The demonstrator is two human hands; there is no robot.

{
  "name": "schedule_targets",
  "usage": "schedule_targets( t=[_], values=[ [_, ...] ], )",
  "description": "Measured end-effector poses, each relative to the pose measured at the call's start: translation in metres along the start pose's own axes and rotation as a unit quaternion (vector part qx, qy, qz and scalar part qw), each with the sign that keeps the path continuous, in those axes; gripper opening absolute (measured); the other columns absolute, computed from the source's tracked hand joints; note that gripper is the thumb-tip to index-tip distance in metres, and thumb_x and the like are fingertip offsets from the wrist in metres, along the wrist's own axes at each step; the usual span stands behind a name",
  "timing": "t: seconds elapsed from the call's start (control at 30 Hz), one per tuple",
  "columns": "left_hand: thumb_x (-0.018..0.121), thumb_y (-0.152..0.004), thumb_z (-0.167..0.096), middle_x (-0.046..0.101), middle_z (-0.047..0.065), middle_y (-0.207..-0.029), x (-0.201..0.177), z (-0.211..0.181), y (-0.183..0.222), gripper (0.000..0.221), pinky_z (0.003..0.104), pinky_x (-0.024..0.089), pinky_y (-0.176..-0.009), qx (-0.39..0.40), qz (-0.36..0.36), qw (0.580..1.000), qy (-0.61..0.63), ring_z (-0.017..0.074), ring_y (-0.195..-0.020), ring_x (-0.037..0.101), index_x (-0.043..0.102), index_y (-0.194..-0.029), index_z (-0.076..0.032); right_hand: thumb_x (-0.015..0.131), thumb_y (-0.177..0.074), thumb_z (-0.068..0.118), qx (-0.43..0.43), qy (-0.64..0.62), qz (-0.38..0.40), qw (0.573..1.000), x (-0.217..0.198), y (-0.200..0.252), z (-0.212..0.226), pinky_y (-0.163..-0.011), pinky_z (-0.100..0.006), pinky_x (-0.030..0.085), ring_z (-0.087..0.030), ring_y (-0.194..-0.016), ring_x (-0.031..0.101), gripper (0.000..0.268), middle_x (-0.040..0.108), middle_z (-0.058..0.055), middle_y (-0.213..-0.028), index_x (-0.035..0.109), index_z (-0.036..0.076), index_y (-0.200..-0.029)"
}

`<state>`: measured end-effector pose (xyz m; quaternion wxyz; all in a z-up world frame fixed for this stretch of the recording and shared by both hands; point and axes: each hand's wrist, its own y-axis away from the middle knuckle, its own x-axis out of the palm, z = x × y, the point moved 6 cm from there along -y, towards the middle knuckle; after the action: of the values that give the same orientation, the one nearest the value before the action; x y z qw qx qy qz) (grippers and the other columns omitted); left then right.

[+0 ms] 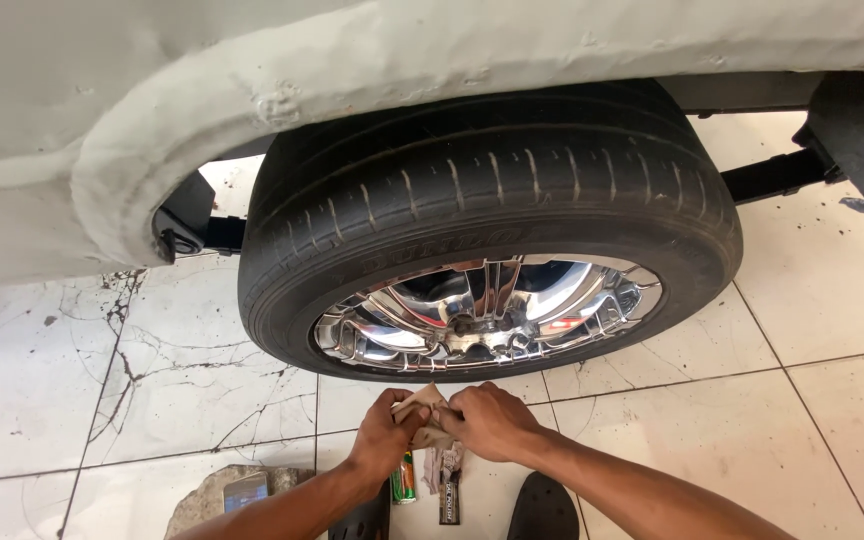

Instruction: Polishing a chrome car rim using a cloth and metal polish.

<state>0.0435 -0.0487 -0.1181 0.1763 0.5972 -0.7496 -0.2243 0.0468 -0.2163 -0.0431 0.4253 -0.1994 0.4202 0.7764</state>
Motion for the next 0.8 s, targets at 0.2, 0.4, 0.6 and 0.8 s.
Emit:
schedule_targets(
  t=[0.2, 0.4, 0.6, 0.8],
  values=[
    [0.058, -0.099, -0.009, 0.072, 0.004, -0.104, 0.011, -0.006, 0.012, 0.029, 0.029, 0.062, -0.082, -0.035, 0.021, 0.999, 0.016, 0.0127, -0.092, 0.070, 0.053, -0.127, -0.008, 0.057, -0.100, 0.042, -0.010, 0.011, 0.024, 1.000, 0.007, 0.001, -0.003, -0.066, -0.048, 0.052, -0.025, -0.061, 0.067, 0.043, 0.070, -0.013, -0.070, 0.074, 0.006, -0.084],
    [0.048, -0.095, 0.009, 0.072, 0.009, -0.100, 0.013, 0.034, -0.021, 0.028, 0.032, 0.060, -0.082, 0.014, 0.089, 0.995, 0.053, 0.0166, -0.089, 0.070, 0.062, -0.118, 0.001, 0.057, -0.101, 0.039, -0.034, 0.033, 0.068, 0.997, 0.014, 0.000, -0.005, -0.072, -0.047, 0.055, -0.029, -0.070, 0.071, 0.040, 0.073, -0.017, -0.079, 0.073, 0.004, -0.091],
    [0.041, -0.090, 0.017, 0.072, 0.018, -0.098, 0.003, 0.021, -0.003, 0.021, 0.039, 0.064, -0.085, 0.078, 0.035, 0.986, 0.142, 0.0280, -0.091, 0.076, 0.054, -0.100, 0.005, 0.054, -0.100, 0.042, -0.059, 0.017, 0.036, 0.997, 0.023, -0.005, -0.021, -0.078, -0.047, 0.057, -0.031, -0.082, 0.073, 0.035, 0.075, -0.014, -0.089, 0.069, 0.011, -0.109],
    [0.032, -0.085, 0.021, 0.072, 0.021, -0.106, -0.025, 0.010, 0.006, 0.030, 0.036, 0.055, -0.098, 0.089, -0.115, 0.978, 0.148, 0.0287, -0.101, 0.075, 0.051, -0.099, 0.002, 0.061, -0.098, 0.038, -0.024, 0.151, 0.107, 0.983, 0.026, 0.001, -0.057, -0.085, -0.049, 0.053, -0.034, -0.097, 0.070, 0.033, 0.073, -0.016, -0.100, 0.071, 0.007, -0.102]
  ],
)
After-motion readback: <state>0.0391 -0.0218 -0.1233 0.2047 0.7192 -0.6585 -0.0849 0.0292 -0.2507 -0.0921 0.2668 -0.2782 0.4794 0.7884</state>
